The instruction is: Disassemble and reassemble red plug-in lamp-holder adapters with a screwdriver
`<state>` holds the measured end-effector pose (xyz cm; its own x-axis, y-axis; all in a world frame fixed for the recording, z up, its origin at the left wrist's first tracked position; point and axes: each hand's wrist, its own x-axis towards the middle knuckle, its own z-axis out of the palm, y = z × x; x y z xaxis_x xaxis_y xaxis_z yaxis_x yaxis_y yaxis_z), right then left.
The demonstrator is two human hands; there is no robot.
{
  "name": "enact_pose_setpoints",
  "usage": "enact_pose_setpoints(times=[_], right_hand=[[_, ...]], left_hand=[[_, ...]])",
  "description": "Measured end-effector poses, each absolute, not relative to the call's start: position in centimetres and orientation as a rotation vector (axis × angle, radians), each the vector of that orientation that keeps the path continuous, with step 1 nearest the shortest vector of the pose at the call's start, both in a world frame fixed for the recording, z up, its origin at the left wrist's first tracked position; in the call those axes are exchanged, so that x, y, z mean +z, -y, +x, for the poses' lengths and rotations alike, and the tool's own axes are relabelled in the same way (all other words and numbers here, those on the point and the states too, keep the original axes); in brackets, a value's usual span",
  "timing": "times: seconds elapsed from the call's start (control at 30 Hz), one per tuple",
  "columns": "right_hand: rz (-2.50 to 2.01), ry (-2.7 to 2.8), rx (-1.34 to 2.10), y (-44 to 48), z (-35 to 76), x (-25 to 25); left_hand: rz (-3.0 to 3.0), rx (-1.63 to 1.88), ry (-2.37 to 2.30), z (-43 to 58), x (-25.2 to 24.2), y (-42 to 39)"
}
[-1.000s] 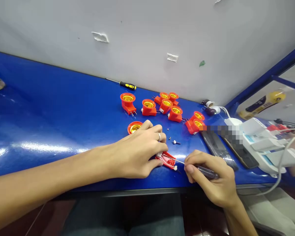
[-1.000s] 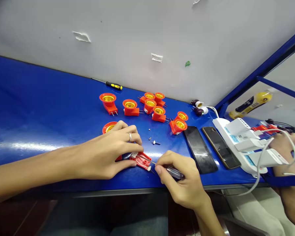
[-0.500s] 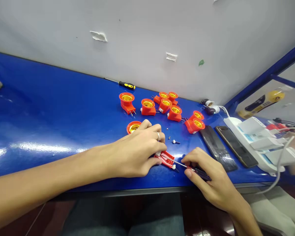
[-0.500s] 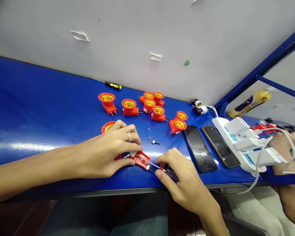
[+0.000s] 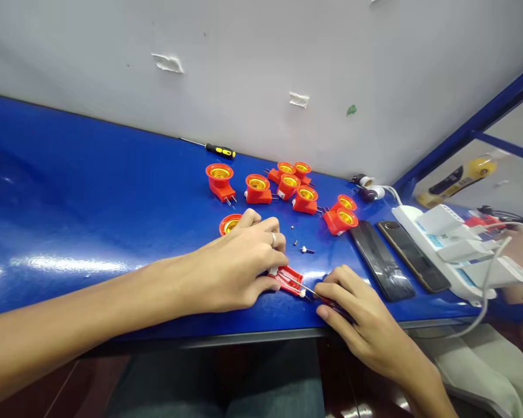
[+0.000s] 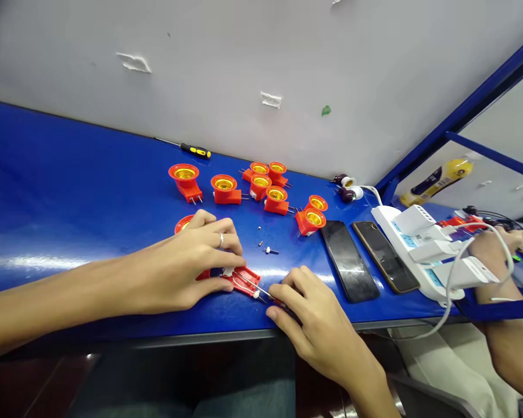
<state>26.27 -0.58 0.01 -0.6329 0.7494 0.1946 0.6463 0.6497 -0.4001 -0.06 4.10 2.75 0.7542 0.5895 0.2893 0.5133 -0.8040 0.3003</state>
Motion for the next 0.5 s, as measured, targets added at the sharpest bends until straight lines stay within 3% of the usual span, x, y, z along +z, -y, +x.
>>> enact_pose_setpoints(times=[0.5], right_hand=[[-1.115, 2.540, 0.378, 0.53, 26.01, -0.06]], left_hand=[[2.759, 0.589, -0.877, -0.12, 2.53, -3.85]])
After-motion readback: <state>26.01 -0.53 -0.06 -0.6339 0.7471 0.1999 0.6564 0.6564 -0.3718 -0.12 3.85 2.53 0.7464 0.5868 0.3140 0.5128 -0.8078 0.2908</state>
